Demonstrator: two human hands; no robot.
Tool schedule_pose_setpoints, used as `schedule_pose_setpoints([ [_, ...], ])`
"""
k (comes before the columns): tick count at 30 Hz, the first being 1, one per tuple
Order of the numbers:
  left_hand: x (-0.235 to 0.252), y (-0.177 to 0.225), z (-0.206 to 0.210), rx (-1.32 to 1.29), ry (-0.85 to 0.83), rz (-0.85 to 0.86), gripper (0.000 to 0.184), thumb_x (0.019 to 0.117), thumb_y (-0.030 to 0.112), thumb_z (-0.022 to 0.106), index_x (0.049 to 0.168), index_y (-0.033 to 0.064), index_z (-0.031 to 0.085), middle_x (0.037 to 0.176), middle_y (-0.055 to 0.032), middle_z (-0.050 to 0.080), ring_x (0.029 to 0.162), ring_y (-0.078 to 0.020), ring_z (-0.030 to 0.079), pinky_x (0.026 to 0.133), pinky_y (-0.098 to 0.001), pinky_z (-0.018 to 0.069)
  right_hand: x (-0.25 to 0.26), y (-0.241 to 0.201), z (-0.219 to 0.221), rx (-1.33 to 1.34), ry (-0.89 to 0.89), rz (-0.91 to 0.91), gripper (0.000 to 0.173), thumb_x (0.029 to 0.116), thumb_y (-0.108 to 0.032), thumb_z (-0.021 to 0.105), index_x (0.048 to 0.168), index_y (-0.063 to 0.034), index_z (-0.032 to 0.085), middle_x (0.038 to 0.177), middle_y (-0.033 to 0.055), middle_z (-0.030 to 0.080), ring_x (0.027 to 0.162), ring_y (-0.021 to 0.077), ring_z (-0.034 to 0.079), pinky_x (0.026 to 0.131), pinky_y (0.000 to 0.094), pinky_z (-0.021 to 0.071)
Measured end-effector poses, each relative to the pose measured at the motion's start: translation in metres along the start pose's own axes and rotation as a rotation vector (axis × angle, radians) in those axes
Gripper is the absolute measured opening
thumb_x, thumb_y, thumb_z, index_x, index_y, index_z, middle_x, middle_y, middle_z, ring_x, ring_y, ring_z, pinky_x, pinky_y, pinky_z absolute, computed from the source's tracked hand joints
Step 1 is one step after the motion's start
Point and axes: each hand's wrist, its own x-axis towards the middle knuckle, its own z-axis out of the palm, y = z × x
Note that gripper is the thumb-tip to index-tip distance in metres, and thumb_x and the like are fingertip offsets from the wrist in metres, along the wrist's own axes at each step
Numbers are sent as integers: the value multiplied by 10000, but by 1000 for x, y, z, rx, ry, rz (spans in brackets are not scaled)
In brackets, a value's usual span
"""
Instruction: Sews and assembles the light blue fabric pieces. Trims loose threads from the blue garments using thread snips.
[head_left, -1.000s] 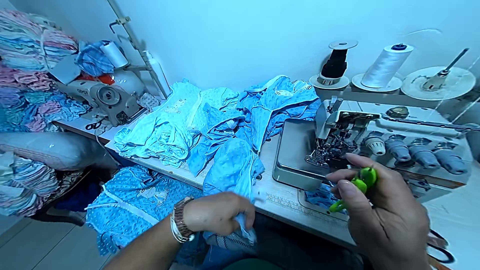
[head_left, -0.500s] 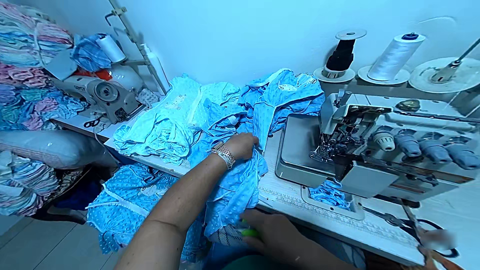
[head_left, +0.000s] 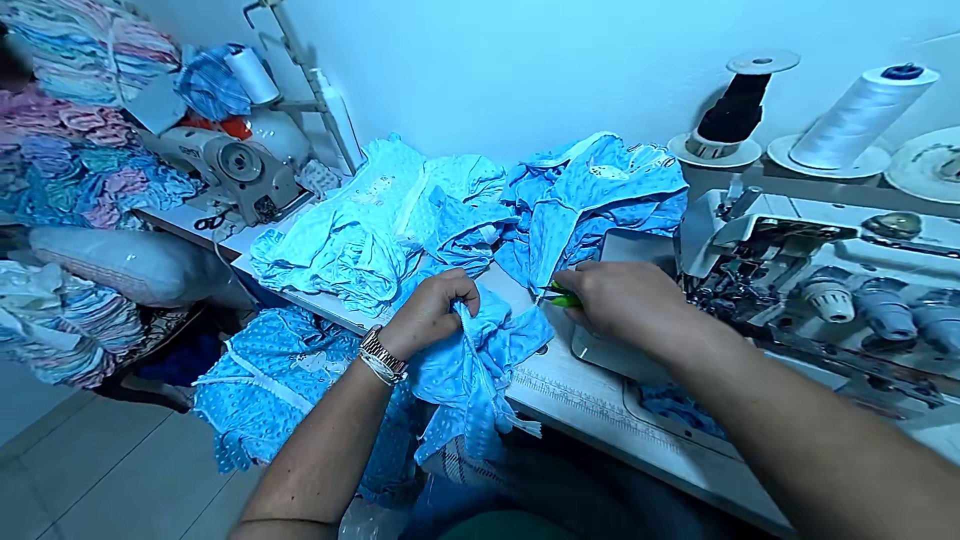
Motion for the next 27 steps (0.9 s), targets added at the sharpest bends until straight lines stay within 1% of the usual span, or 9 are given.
schedule_pose_setpoints([
  [4,-20,-6,-12,-4,71,-52,118,766,-76,645,772,42,632,852,-58,613,828,-132,602,731,-298,500,39,-15,-21,-180,-342,31,183,936,-199,725,1002,-28,722,983,194,696,965,411,675,765,600,523],
  [7,-33,-14,-14,-12,126,-97,127,749,-76,649,770,48,631,905,-67,637,881,-139,624,756,-304,518,52,-26,-30,-284,-406,-3,137,927,-136,711,925,0,700,952,195,686,952,398,674,749,574,518],
  [12,-48,-2,-23,-88,68,-205,119,751,-97,632,806,8,639,1121,-134,688,1062,-203,654,883,-370,532,71,-33,-22,-403,-522,-5,120,972,-23,598,956,37,701,1005,214,685,1000,409,665,785,568,515],
  [15,-53,1,-24,-271,157,-304,160,837,57,561,943,7,669,1021,-68,687,904,-115,627,817,-297,514,79,-39,-15,-489,-618,-31,162,995,-8,545,986,48,697,1029,221,677,1011,407,661,781,563,519],
  [17,-50,7,-19,-369,317,-383,65,937,57,603,950,33,662,866,-15,667,761,-55,606,727,-225,511,84,-43,-11,-526,-655,-58,166,1002,-19,541,993,40,696,1030,209,676,1012,395,663,781,551,519],
  [20,-43,15,-9,-475,522,-440,166,892,-85,681,977,47,627,845,-1,633,649,-26,566,632,-170,508,91,-44,-7,-521,-673,-77,148,991,-23,564,1006,37,699,1050,213,676,1037,394,658,811,552,517],
  [23,-46,27,-5,-656,569,-539,307,881,-150,632,1091,72,603,876,-11,638,586,-42,547,580,-185,514,96,-42,0,-492,-660,-58,144,981,-14,572,1002,44,703,1053,222,679,1039,404,662,812,565,527],
  [24,-50,31,-4,-725,565,-574,345,883,-158,614,1137,74,587,848,-22,659,607,-56,593,598,-208,543,97,-42,2,-485,-661,-52,146,983,-15,569,1000,48,700,1054,227,678,1039,408,663,810,570,528],
  [27,-76,43,7,-949,575,-631,422,907,-162,559,1242,93,575,1034,-82,717,829,-124,702,742,-268,594,97,-44,6,-472,-689,-49,158,996,-32,565,1020,60,691,1077,239,672,1055,421,658,817,578,529],
])
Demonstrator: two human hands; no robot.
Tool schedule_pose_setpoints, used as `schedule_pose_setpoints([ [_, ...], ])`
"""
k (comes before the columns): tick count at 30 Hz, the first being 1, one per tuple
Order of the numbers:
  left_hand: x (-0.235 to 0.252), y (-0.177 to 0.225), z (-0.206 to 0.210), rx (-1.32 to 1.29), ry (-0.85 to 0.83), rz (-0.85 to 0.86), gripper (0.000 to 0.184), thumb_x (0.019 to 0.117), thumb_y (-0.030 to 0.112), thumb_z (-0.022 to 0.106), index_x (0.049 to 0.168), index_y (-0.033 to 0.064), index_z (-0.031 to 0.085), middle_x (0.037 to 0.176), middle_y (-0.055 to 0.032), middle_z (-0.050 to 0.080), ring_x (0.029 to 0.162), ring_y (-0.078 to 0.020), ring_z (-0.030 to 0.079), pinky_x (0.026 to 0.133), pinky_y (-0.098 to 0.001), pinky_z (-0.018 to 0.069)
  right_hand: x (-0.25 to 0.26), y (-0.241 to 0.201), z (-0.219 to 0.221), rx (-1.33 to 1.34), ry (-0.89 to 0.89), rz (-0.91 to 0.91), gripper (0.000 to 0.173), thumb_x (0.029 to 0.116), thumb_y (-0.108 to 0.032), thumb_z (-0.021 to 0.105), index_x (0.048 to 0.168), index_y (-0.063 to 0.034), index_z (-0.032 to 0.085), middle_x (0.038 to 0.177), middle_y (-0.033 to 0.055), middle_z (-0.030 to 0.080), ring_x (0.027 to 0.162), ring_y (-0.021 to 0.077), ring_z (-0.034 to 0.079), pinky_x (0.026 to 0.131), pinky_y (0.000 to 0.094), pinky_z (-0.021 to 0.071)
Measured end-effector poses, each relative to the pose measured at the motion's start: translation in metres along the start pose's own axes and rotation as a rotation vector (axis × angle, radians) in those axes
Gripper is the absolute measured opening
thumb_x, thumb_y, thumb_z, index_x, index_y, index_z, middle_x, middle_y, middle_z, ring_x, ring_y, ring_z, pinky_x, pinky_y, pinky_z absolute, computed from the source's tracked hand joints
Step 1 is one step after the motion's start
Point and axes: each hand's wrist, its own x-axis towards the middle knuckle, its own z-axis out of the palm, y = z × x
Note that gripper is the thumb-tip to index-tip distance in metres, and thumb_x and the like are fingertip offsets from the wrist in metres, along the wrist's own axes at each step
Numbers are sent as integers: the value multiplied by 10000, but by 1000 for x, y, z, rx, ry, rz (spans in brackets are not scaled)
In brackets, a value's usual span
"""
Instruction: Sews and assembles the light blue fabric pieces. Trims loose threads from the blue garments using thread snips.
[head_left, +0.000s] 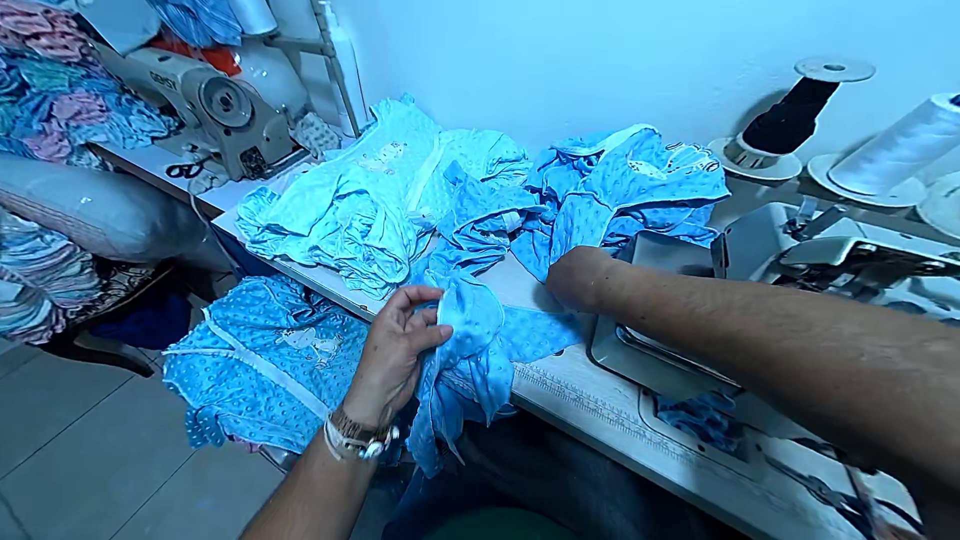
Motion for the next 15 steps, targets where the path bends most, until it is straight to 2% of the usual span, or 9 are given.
schedule_pose_setpoints([
  [2,-14,-12,-7,-190,59,-42,374,898,-174,548,1161,82,621,1067,-82,725,915,-133,718,806,-282,603,4,-1,4,-38,7,-38,161,1004,-33,557,1029,47,695,1073,230,674,1054,415,659,815,568,532],
  [5,-29,-22,-20,-399,58,-118,314,884,-158,534,1066,70,650,991,-92,729,906,-142,720,827,-304,605,7,1,9,-63,47,-68,147,990,-17,561,1001,38,698,1049,216,680,1035,406,665,810,560,533],
  [8,-37,-27,-22,-448,13,-266,340,856,-181,528,1095,36,636,1015,-139,729,921,-195,727,850,-365,604,0,15,3,-48,148,-52,129,975,9,573,962,42,697,1004,214,685,994,419,672,787,578,534],
  [12,-38,-33,-14,-427,-85,-390,405,869,-151,573,1233,25,583,1083,-161,717,959,-219,725,867,-390,603,-11,28,0,-59,230,-59,143,980,2,562,926,29,692,945,199,684,946,406,680,746,559,528],
  [13,-39,-32,-11,-431,-102,-390,382,873,-131,596,1221,23,618,1067,-160,725,948,-213,728,861,-384,606,-12,29,1,-65,234,-72,134,980,-17,574,929,23,691,951,192,685,947,399,681,747,553,528],
  [15,-39,-28,-2,-382,-107,-324,239,906,-70,637,1122,8,702,989,-149,745,877,-180,736,814,-348,617,-14,30,2,-55,266,-109,125,977,-82,630,939,21,689,950,190,684,945,395,679,762,550,522],
])
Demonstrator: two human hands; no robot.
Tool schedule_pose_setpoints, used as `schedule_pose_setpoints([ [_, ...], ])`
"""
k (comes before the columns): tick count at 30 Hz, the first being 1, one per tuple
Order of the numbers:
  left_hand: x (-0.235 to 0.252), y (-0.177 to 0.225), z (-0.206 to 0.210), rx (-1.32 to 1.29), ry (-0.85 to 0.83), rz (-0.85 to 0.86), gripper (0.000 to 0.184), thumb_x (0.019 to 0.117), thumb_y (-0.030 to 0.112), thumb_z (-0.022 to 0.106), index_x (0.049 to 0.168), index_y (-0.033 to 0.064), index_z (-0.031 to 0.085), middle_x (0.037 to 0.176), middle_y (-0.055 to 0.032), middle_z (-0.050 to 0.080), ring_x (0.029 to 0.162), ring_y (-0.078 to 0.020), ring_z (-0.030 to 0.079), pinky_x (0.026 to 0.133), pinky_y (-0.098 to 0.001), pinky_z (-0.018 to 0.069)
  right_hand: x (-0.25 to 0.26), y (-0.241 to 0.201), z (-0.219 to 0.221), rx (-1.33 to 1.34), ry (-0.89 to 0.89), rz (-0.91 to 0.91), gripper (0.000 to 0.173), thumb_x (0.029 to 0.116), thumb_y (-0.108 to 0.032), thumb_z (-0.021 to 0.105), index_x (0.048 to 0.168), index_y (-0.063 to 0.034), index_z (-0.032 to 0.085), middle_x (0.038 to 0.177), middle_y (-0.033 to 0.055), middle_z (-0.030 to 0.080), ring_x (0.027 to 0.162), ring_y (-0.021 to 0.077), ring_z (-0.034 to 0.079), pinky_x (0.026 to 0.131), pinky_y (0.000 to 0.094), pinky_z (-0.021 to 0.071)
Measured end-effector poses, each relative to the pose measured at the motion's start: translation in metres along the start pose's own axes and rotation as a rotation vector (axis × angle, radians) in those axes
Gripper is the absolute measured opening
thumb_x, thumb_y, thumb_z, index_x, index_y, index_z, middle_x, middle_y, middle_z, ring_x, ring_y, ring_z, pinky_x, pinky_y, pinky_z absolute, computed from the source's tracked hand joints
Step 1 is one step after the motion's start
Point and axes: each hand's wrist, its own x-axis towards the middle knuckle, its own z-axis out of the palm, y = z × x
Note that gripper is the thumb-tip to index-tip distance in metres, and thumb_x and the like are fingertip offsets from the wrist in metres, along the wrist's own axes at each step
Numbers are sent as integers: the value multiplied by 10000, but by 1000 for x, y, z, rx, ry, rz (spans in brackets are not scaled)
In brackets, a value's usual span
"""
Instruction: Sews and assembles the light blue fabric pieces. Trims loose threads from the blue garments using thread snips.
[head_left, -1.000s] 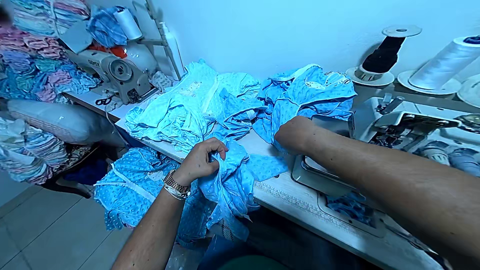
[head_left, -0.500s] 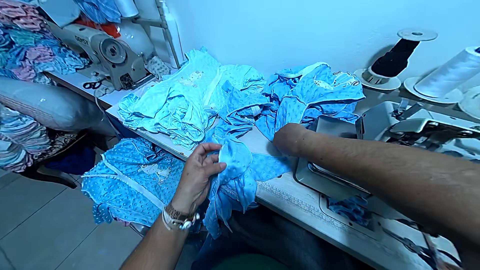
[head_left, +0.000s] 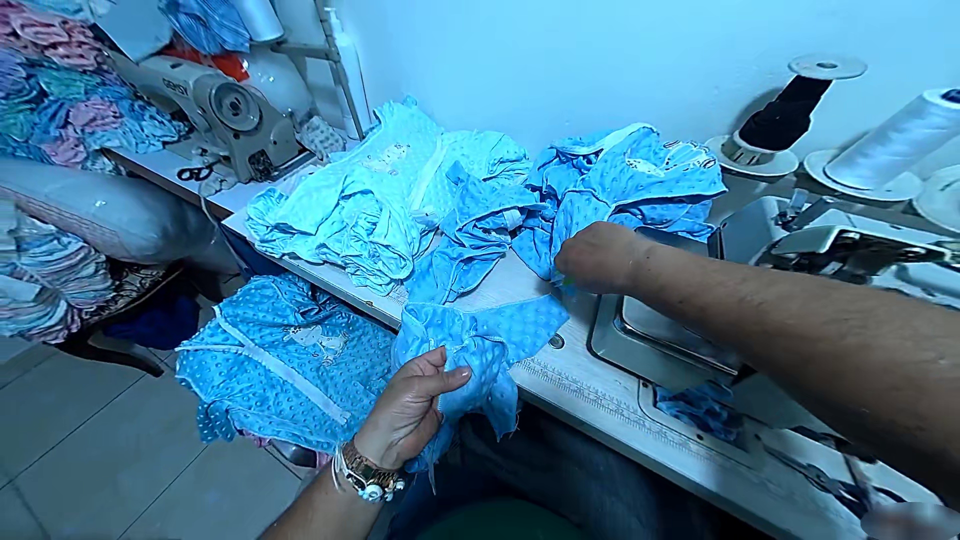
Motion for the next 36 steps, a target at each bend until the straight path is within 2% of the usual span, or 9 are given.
schedule_pose_setpoints([
  [3,3,-1,15,305,19,283,53,955,38,665,974,41,715,847,-79,719,727,-100,679,674,-257,580,-12,-1,-6,120,149,38,210,963,-197,701,1001,10,700,930,205,686,931,417,675,768,592,511],
  [6,10,2,24,604,35,602,78,992,107,658,980,70,726,796,-39,699,646,-72,641,578,-212,538,-52,-11,-4,357,561,75,291,958,-307,713,950,-17,691,768,180,662,772,407,681,650,597,508],
  [9,17,3,35,689,20,733,64,975,69,669,998,55,727,809,-33,708,658,-75,655,593,-208,554,-99,-47,17,554,983,69,400,934,-494,583,869,-110,676,575,0,524,492,208,557,425,435,437],
  [11,19,0,45,719,-6,779,55,965,62,680,998,52,722,816,-32,704,657,-75,650,584,-200,548,-117,-80,34,583,1111,105,406,919,-496,565,876,-115,698,563,-31,522,448,152,522,377,377,399],
  [14,20,-6,62,756,-46,847,53,926,22,686,966,54,700,795,-21,683,633,-61,626,553,-179,525,-122,-106,57,588,1170,175,388,902,-460,585,909,-101,731,594,-23,574,459,143,547,378,353,409],
  [20,22,-14,81,761,-79,869,96,862,-22,701,931,45,705,770,-14,678,620,-51,614,553,-175,520,-123,-97,79,611,1157,231,408,913,-489,551,902,-123,730,591,-37,565,464,134,542,389,345,411],
  [28,26,-25,97,715,-126,771,285,838,-38,700,1071,74,582,770,-4,633,625,-46,606,552,-169,509,-128,-91,93,741,1305,305,396,949,-445,586,963,-77,730,652,-12,618,526,88,562,447,292,447],
  [32,34,-30,101,944,-166,869,250,843,9,692,1071,45,593,755,13,619,621,-19,583,555,-155,498,-129,-99,96,680,1391,285,382,971,-413,602,991,-48,714,686,25,640,560,110,583,478,279,462],
  [36,36,-28,108,1235,-143,1000,334,787,16,691,1116,16,637,815,-43,646,675,-84,613,603,-220,532,-133,-104,100,515,1411,255,367,1003,-359,562,914,-39,718,612,48,602,524,179,579,465,324,442],
])
